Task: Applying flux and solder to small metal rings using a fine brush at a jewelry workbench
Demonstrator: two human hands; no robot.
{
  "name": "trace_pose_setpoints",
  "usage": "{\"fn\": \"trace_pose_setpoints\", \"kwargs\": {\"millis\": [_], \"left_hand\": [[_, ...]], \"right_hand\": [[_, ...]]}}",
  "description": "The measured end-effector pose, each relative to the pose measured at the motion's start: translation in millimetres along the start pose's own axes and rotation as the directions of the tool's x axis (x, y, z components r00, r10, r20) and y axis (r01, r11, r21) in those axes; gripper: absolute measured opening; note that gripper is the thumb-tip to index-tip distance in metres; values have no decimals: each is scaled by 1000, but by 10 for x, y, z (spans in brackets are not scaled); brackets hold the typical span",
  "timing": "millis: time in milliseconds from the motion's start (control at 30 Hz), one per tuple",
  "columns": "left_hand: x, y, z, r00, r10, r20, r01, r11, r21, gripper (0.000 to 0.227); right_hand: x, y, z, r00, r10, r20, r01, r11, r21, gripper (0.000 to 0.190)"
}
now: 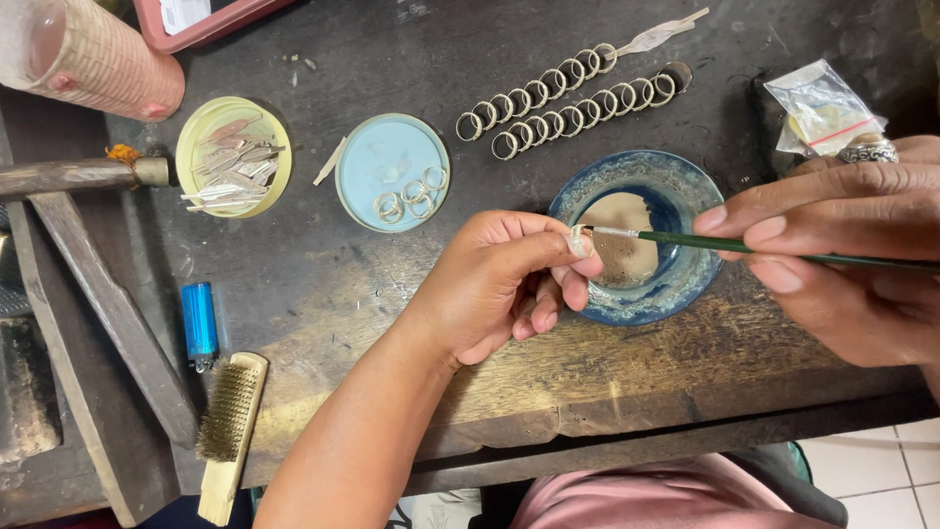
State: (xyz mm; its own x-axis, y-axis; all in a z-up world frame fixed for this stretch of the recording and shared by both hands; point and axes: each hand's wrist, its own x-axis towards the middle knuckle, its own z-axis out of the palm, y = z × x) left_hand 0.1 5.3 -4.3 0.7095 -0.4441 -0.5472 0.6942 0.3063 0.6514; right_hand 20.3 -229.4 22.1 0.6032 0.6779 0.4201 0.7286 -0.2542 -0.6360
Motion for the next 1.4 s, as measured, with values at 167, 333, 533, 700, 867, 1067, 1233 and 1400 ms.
{"fn": "trace_pose_setpoints", "kwargs": {"millis": [167, 333, 533, 700, 867, 1067, 1233, 1400], "left_hand": [[1, -6, -11, 1000, 8, 12, -8, 1000, -14, 17], [2, -18, -10, 1000, 6, -1, -6, 1000, 28, 17], [-22, 3, 58, 988, 97, -121, -69, 974, 218, 10], [-18, 16, 91, 942, 219, -255, -88, 893, 442, 11], [-36, 43, 105, 916, 249, -316, -62, 862, 503, 9], [-53, 46, 109, 901, 293, -321, -80, 837, 541, 7], [-44, 20, 83, 870, 401, -287, -168, 788, 592, 5], [-47, 42, 35, 686, 726, -46, -408, 437, 802, 4]], "right_hand": [[64, -42, 38, 997, -46, -64, 43, 998, -44, 13], [3, -53, 36, 993, -39, -115, 41, 999, 15, 12], [44, -153, 8, 952, 256, -167, -224, 956, 190, 15], [82, -96, 15, 956, 231, -182, -196, 962, 192, 12], [90, -78, -58, 956, 266, -125, -249, 959, 139, 15], [122, 4, -106, 968, 225, -114, -213, 971, 110, 14], [157, 43, -102, 966, 170, -197, -172, 985, 8, 9], [115, 123, -103, 966, 191, -176, -195, 981, -4, 12]]}}
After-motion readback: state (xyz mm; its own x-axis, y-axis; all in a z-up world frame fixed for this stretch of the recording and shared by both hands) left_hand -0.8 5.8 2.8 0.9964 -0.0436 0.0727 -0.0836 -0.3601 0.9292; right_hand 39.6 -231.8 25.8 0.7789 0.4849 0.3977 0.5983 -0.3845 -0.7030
